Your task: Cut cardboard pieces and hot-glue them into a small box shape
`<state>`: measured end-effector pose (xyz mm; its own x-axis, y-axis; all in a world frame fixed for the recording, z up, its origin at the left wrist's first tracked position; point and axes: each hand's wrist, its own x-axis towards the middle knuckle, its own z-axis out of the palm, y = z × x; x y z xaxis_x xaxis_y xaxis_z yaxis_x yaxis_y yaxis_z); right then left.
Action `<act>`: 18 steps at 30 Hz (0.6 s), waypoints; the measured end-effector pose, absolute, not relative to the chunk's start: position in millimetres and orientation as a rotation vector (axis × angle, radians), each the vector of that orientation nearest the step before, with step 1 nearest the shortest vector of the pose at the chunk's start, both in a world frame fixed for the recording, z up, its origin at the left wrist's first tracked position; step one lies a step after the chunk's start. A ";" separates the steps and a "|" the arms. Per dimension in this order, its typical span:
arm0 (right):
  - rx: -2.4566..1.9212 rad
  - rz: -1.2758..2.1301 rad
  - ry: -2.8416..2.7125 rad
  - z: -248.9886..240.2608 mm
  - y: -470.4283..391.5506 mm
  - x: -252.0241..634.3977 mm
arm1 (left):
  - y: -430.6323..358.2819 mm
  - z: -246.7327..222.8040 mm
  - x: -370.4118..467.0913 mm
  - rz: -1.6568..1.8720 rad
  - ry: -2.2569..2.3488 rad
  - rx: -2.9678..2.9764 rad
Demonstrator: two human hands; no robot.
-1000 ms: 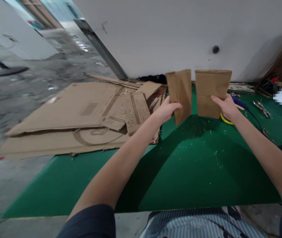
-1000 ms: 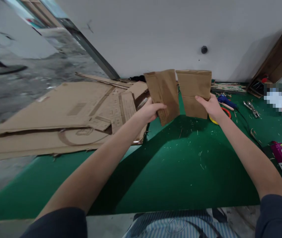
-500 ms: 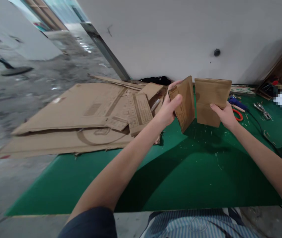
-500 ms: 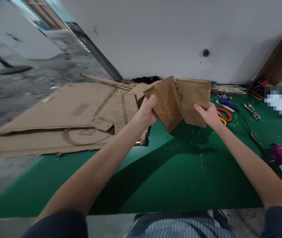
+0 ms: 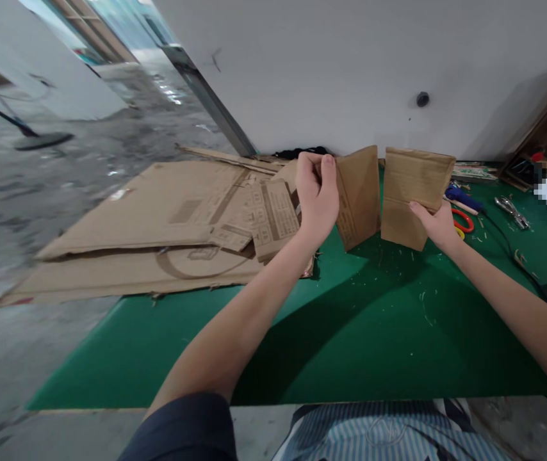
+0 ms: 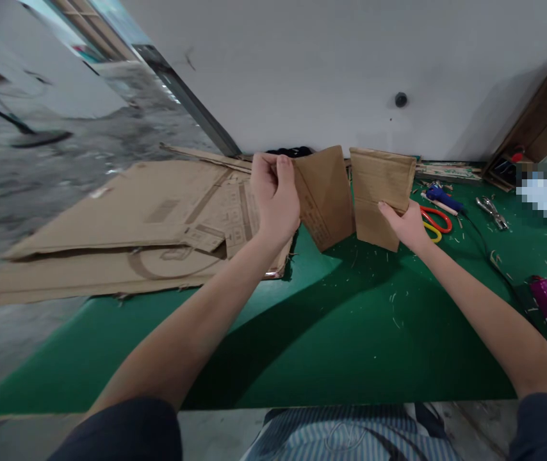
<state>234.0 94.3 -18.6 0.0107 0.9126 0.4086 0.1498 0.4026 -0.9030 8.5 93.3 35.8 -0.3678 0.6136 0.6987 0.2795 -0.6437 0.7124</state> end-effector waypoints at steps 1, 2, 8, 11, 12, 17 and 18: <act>-1.024 0.785 -1.460 -18.1 92.9 232.9 | 93.3 35.5 8.9 2.132 1.188 1.614; -1.033 0.776 -1.473 -17.4 91.7 231.8 | 93.1 34.9 9.6 2.150 1.183 1.619; -1.036 0.747 -1.554 -12.7 91.0 230.6 | 94.9 32.9 8.9 2.179 1.102 1.628; -1.043 0.691 -1.596 -12.8 92.2 232.3 | 97.6 41.0 -0.4 2.110 1.204 1.602; -1.046 0.668 -1.608 -13.0 92.1 232.5 | 98.0 45.0 -4.3 2.050 1.248 1.603; -1.054 0.596 -1.651 -11.8 86.1 227.0 | 94.0 61.8 -20.4 1.734 1.264 1.572; -1.051 0.591 -1.657 -11.0 84.3 225.0 | 93.0 62.9 -21.6 1.711 1.260 1.557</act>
<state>225.0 84.3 -11.0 -0.0761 0.8618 0.5014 0.3496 0.4940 -0.7961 -21.6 93.0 62.9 -0.2192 0.8454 0.4871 0.2140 -0.4455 0.8693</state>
